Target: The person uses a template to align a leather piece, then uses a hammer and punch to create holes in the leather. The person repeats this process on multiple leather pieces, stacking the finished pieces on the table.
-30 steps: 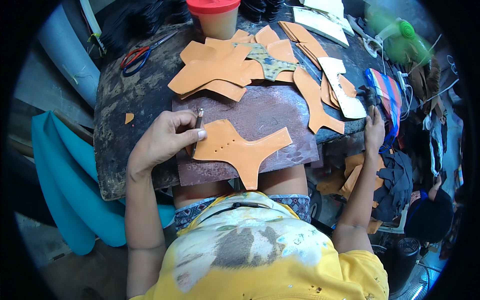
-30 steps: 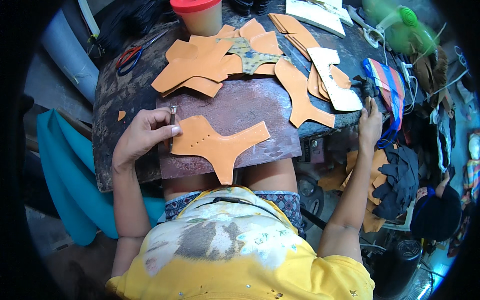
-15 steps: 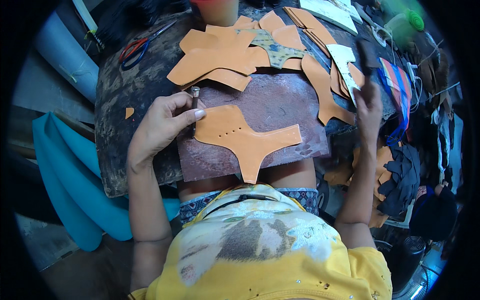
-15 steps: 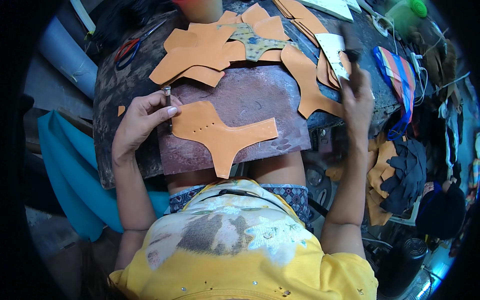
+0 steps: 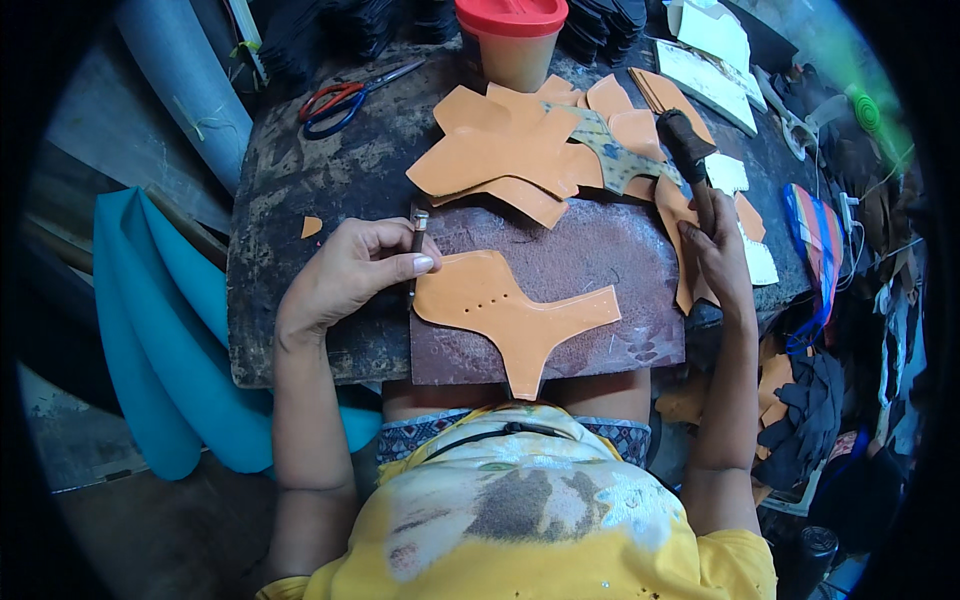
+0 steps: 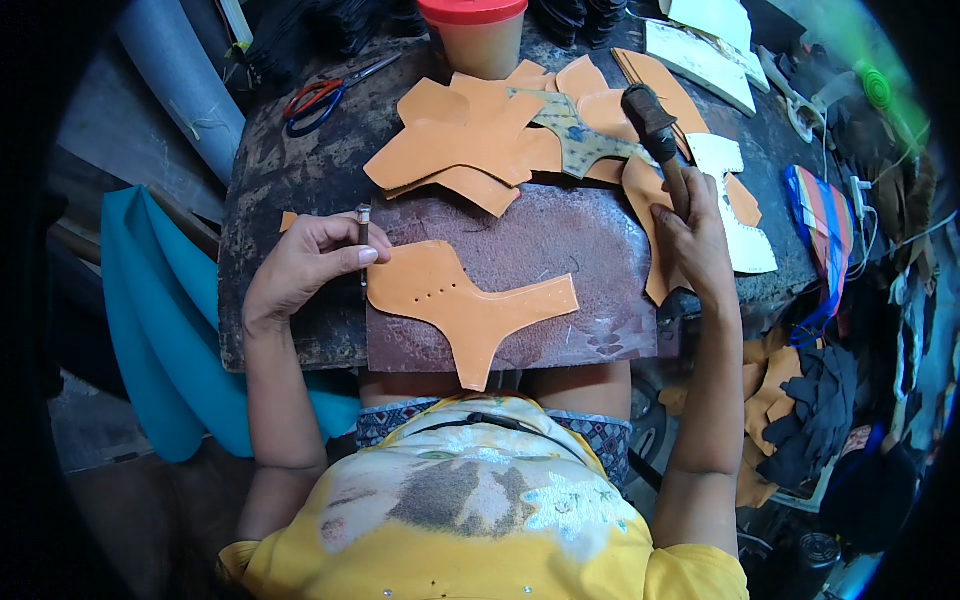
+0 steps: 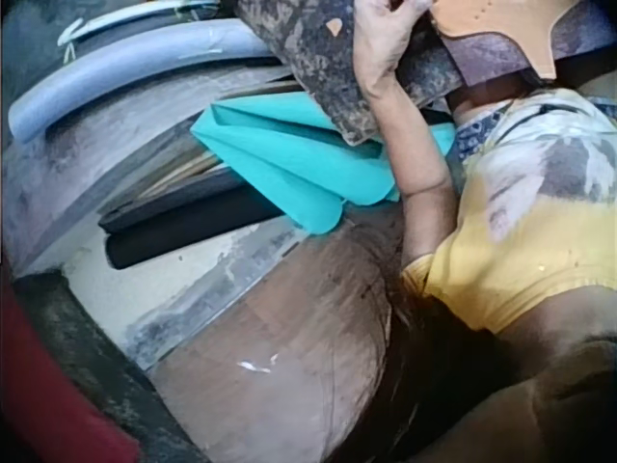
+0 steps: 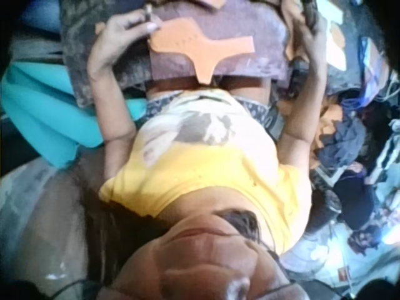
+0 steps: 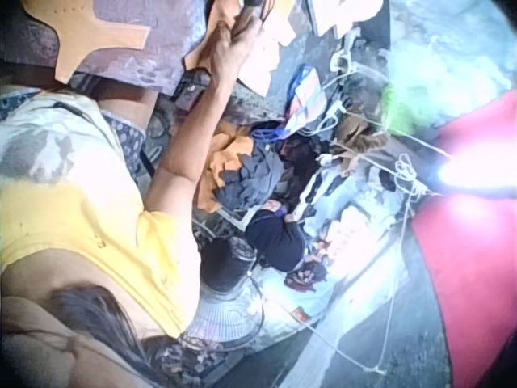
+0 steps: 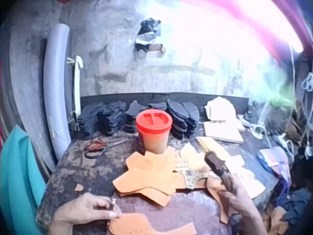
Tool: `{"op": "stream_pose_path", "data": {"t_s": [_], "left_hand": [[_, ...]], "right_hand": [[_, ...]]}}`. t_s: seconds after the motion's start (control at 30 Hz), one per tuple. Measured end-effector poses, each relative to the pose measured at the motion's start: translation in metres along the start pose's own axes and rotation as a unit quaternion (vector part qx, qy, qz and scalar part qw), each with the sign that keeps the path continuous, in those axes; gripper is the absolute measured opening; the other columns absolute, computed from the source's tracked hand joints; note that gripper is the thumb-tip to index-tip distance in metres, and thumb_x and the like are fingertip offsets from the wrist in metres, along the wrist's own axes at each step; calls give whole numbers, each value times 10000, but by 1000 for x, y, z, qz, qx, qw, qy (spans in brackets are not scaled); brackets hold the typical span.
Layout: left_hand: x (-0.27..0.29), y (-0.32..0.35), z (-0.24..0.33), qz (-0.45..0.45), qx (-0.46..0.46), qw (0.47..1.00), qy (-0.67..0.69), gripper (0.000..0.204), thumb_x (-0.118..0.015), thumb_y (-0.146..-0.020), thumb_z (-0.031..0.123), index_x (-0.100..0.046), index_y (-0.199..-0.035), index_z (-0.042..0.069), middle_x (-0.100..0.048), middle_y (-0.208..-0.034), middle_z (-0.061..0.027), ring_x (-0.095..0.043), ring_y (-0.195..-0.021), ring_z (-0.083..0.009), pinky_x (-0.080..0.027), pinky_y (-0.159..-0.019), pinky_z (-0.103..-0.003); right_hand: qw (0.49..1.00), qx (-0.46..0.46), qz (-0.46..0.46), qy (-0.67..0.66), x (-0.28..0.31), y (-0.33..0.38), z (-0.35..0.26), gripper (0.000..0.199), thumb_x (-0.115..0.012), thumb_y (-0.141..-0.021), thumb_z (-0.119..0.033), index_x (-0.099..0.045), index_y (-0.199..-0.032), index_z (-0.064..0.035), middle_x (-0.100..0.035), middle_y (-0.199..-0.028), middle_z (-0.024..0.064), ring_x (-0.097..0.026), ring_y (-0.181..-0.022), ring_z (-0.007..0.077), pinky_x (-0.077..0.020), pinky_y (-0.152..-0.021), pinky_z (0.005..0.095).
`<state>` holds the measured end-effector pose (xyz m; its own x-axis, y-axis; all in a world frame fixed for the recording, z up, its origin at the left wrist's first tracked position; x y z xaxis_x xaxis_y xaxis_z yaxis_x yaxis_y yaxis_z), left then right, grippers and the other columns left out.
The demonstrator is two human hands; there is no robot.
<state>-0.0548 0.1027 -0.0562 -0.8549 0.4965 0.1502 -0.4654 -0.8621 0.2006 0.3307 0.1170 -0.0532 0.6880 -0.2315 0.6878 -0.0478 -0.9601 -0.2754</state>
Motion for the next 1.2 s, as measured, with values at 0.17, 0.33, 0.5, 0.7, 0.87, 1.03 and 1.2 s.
{"op": "stream_pose_path", "data": {"t_s": [0.17, 0.33, 0.5, 0.7, 0.87, 1.03, 1.2], "left_hand": [[2, 0, -3, 20, -27, 999, -7, 195, -669, -885, 135, -701, -977, -34, -664, -997, -73, -607, -938, -138, -471, -888, -287], [16, -3, -1, 91, -37, 991, 87, 232, -662, -893, 182, -695, -1027, -5, -651, -1074, -99, -606, -928, -115, -487, -848, -278], [9, -10, 14, 86, -81, 993, -5, 293, -705, -875, 212, -669, -1005, -48, -628, -877, -43, -608, -828, -103, -482, -801, -247], [27, -29, 10, 185, -65, 981, 14, 267, -678, -891, 194, -672, -1016, -42, -667, -1030, -88, -597, -998, -117, -441, -909, -267], [31, -45, 25, 191, -111, 965, -138, 221, -691, -868, 154, -719, -950, -49, -596, -1189, -102, -567, -1105, -192, -412, -968, -306], [20, -48, 24, 181, -115, 968, -129, 192, -684, -857, 79, -709, -988, -58, -567, -1192, -100, -597, -1047, -151, -483, -863, -254], [14, -44, 22, 217, -113, 960, -136, 201, -693, -830, 47, -708, -1000, -59, -540, -1228, -110, -609, -1021, -161, -513, -860, -260]], "right_hand": [[997, -54, -53, -27, -6, -1, 11, 392, -643, -836, -22, -500, -1201, -27, -569, -1039, 110, -537, -985, 220, -410, -908, 321], [995, -19, -44, -84, 3, -5, -13, 365, -561, -818, 41, -493, -1171, -22, -517, -1015, 44, -496, -965, 136, -399, -883, 264], [988, 6, -67, -137, 15, -6, -53, 381, -495, -775, 109, -495, -1120, -52, -492, -981, 34, -503, -956, 141, -412, -872, 283], [989, 139, -36, 45, -3, 12, -114, 411, -624, -757, 79, -501, -1142, 1, -529, -1033, 180, -528, -974, 378, -431, -869, 380], [959, 175, -206, 78, -54, 85, -149, 345, -668, -728, -28, -571, -1058, -56, -555, -1182, 159, -524, -1125, 342, -387, -964, 457], [936, 227, -216, 159, -68, 115, -155, 395, -682, -684, -58, -571, -1062, -99, -538, -1257, 156, -441, -1288, 364, -340, -1040, 508], [959, 173, -204, 97, -65, 106, -148, 402, -680, -682, -43, -576, -1068, -86, -531, -1083, 137, -522, -1054, 351, -403, -914, 456]]}}
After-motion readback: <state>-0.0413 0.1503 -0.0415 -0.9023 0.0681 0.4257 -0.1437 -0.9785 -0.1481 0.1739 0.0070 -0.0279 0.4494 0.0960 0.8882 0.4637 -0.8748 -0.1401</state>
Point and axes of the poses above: each hand's wrist, its own y-axis away from the middle knuckle, its own x-axis out of the back of the hand, z = x × y, the point moved 8 cm from there along -y, towards the middle knuckle
